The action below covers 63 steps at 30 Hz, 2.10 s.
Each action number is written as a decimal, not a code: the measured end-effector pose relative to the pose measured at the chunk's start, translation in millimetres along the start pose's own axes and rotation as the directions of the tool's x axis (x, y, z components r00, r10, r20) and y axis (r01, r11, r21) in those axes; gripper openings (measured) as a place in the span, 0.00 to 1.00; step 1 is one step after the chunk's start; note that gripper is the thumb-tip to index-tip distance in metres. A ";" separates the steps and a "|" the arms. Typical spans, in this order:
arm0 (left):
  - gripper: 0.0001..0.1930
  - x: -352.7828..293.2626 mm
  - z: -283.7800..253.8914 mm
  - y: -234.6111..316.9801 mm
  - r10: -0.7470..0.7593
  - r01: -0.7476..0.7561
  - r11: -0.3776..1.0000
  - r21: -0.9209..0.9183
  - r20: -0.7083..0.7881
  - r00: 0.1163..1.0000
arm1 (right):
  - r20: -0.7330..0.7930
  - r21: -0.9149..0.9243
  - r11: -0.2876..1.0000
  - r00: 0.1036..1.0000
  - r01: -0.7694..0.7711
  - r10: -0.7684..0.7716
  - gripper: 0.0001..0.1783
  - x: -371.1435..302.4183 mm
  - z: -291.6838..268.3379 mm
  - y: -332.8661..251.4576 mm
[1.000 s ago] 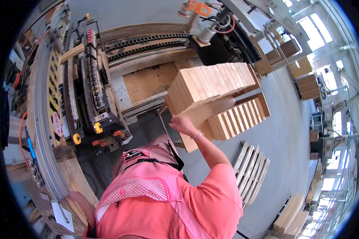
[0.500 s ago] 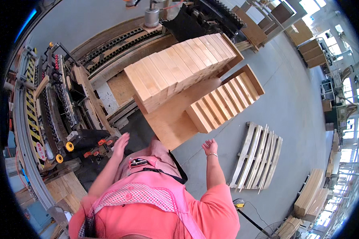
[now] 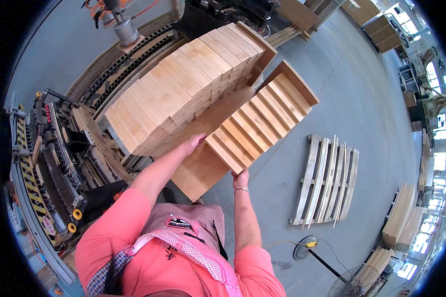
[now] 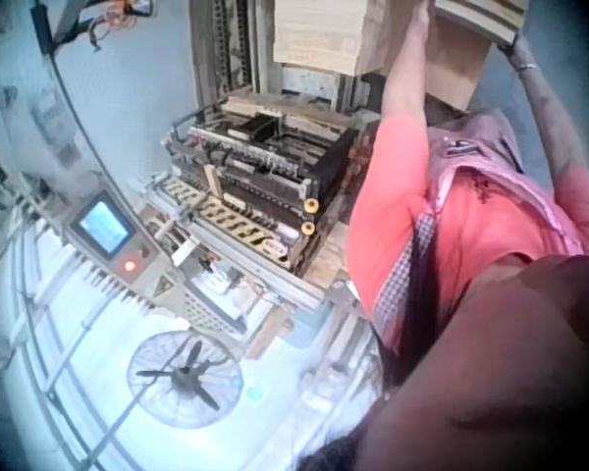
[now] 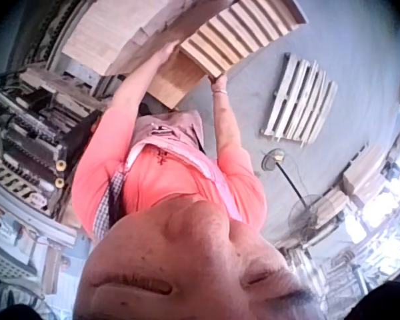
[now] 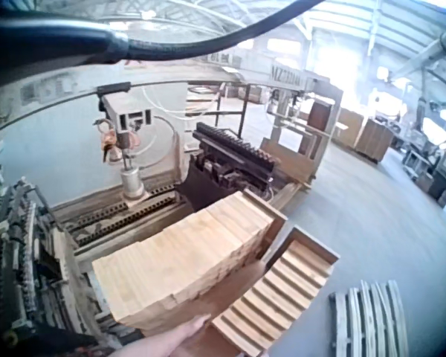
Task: The person repeatedly picks up small wooden blocks from a stack, places them into a woodworking machine, and retrieves them after processing. The person then places the processed blocks onto a nearby table.
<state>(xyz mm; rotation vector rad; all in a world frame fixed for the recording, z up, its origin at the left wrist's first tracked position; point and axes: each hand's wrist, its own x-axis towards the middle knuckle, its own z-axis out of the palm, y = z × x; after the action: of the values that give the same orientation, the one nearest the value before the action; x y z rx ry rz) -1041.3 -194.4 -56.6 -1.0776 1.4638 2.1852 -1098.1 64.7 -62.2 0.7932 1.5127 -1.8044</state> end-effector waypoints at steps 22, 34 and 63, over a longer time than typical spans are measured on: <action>0.24 -130.8 29.1 -3.6 0.031 -0.036 0.996 -0.086 -0.059 0.998 | 0.046 -0.071 0.996 0.998 -0.048 0.052 0.30 -128.4 -2.8 -13.8; 0.27 -231.0 9.8 145.8 0.462 -0.454 0.887 0.085 -0.148 0.875 | 0.314 -0.205 0.964 0.945 0.166 -0.096 0.32 -234.2 95.0 -148.2; 0.19 -292.3 -204.4 175.9 0.351 -0.321 0.914 0.247 -0.091 0.932 | 0.413 -0.322 0.942 0.909 0.091 0.053 0.38 -274.1 260.2 -32.7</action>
<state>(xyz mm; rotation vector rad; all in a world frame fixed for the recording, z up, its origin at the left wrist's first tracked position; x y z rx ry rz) -865.7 -407.0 230.0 -0.9658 2.0392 2.1178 -968.4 -161.9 213.0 0.2049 1.4785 -1.5417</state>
